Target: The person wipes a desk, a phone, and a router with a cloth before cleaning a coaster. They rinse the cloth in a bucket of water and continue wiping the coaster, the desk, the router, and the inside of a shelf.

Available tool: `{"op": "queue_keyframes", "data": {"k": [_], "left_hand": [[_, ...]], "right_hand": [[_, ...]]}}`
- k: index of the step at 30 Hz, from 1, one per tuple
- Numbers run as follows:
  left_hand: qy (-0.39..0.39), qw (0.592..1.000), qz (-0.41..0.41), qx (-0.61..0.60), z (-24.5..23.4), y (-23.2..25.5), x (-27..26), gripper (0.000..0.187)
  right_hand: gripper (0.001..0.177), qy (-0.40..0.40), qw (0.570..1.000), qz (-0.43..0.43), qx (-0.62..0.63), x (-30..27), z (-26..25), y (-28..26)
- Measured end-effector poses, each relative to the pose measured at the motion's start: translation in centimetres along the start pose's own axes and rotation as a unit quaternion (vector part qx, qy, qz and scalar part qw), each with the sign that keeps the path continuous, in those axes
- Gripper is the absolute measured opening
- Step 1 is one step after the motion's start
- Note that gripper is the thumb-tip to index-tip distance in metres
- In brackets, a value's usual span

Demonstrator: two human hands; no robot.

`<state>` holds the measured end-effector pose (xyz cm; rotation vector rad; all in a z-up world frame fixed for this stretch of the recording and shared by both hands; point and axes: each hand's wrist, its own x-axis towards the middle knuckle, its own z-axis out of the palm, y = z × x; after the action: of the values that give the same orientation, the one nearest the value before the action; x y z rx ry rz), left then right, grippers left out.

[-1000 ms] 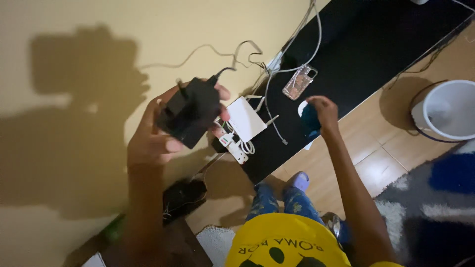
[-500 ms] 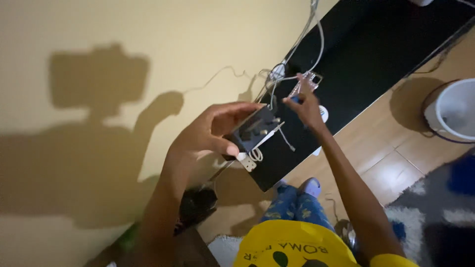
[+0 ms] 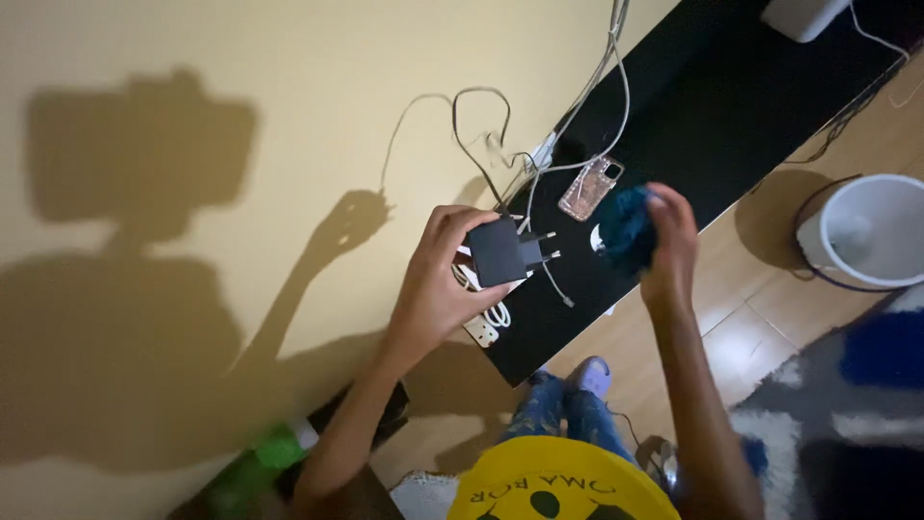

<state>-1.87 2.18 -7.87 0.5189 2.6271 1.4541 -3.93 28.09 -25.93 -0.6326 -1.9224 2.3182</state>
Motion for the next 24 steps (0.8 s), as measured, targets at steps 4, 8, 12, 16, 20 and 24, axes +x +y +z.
{"op": "queue_keyframes", "data": {"k": [4,8,12,16,20,24], "left_hand": [[0.054,0.997,0.044,0.017,2.8,-2.7,-1.0,0.073],[0.087,0.992,0.066,0.056,5.3,-3.1,-1.8,0.073],[0.103,0.992,0.014,0.068,6.9,-3.6,-3.2,0.065],[0.127,0.989,0.032,0.070,8.6,-4.5,-4.4,0.065],[0.133,0.989,0.025,0.061,10.0,-2.9,-4.7,0.061],[0.147,0.986,0.047,0.068,9.8,-3.0,-4.6,0.071]], "right_hand": [[0.058,-0.126,0.985,-0.118,0.009,-10.2,0.9,1.8],[0.059,-0.177,0.826,-0.387,-0.369,-12.2,5.8,-1.8],[0.053,-0.166,0.861,-0.355,-0.325,-13.1,6.3,-1.6],[0.050,-0.187,0.834,-0.334,-0.398,-14.5,3.8,3.5],[0.051,-0.161,0.917,-0.241,-0.274,-12.9,4.4,-1.4],[0.047,-0.132,0.911,-0.292,-0.259,-13.5,1.9,0.0]]}}
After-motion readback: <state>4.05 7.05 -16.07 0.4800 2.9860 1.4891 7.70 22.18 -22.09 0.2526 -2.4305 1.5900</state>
